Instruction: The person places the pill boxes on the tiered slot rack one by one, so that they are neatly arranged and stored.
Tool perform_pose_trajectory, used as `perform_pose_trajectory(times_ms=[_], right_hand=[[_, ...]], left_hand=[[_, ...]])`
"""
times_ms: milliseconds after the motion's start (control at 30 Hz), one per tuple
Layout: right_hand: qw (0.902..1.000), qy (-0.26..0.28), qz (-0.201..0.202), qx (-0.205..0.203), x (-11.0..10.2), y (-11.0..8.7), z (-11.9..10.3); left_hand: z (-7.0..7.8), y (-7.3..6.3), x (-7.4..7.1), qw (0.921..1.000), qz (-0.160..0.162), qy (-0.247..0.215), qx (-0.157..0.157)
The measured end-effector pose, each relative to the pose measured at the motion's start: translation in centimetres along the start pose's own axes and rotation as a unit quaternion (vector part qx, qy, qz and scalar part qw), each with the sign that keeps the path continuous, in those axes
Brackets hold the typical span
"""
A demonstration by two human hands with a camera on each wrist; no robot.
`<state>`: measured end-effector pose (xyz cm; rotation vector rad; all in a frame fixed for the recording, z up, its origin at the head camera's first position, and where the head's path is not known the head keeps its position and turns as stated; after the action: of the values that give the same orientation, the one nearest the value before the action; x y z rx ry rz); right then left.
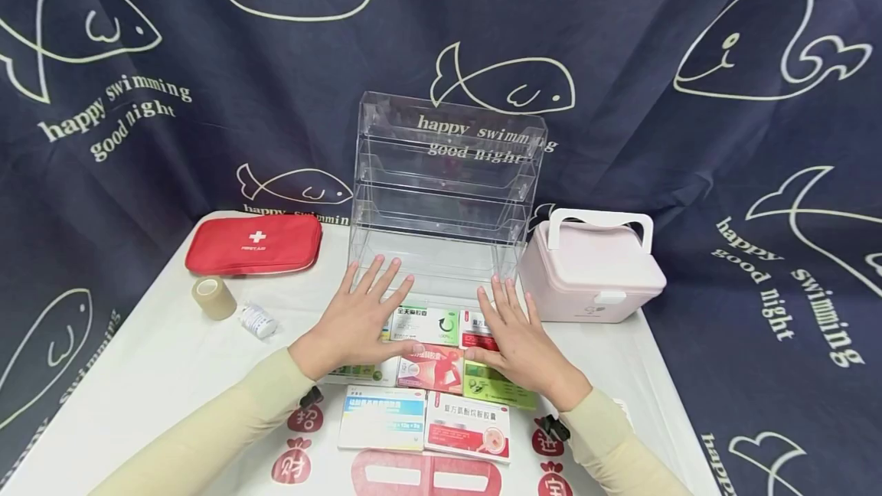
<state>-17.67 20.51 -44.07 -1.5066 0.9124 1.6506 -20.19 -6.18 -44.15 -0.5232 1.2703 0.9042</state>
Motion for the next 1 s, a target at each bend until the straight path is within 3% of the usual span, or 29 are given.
perform_pose_trajectory(times_ms=[567,667,733,800,867,933,1000], right_hand=[[1.0000,0.000,0.001,0.000,0.1,0.0,0.0],[1.0000,0.007,0.004,-0.002,0.1,0.0,0.1],[0.9998,0.016,0.008,-0.003,0.0,0.0,0.2],[0.9994,0.032,0.014,-0.003,0.0,0.0,0.3],[0.9986,0.047,0.025,-0.003,-0.1,0.0,0.5],[0.9972,0.064,0.039,-0.002,-0.2,0.0,0.7],[0.9955,0.078,0.054,-0.002,-0.4,-0.1,0.9]], left_hand=[[-0.3,0.0,-0.3,1.0000,0.006,-0.002,-0.004],[-0.8,0.2,-0.8,0.9995,0.022,-0.019,-0.011],[-1.2,0.4,-1.4,0.9979,0.049,-0.040,-0.014],[-1.8,0.5,-2.2,0.9931,0.091,-0.072,-0.017],[-2.4,0.6,-3.0,0.9834,0.141,-0.111,-0.025],[-3.3,0.6,-3.8,0.9684,0.193,-0.153,-0.039],[-4.3,0.7,-4.5,0.9484,0.238,-0.201,-0.061]])
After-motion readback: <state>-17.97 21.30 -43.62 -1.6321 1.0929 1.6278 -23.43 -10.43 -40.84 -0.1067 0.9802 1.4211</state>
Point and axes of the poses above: each hand's wrist, its own y-axis towards the middle knuckle, its own x-axis out of the palm, z = x × y, the point moved 4 cm from there along y, towards the middle knuckle, and after that the axes turned 15 degrees about -y, right-handed, at the moved point
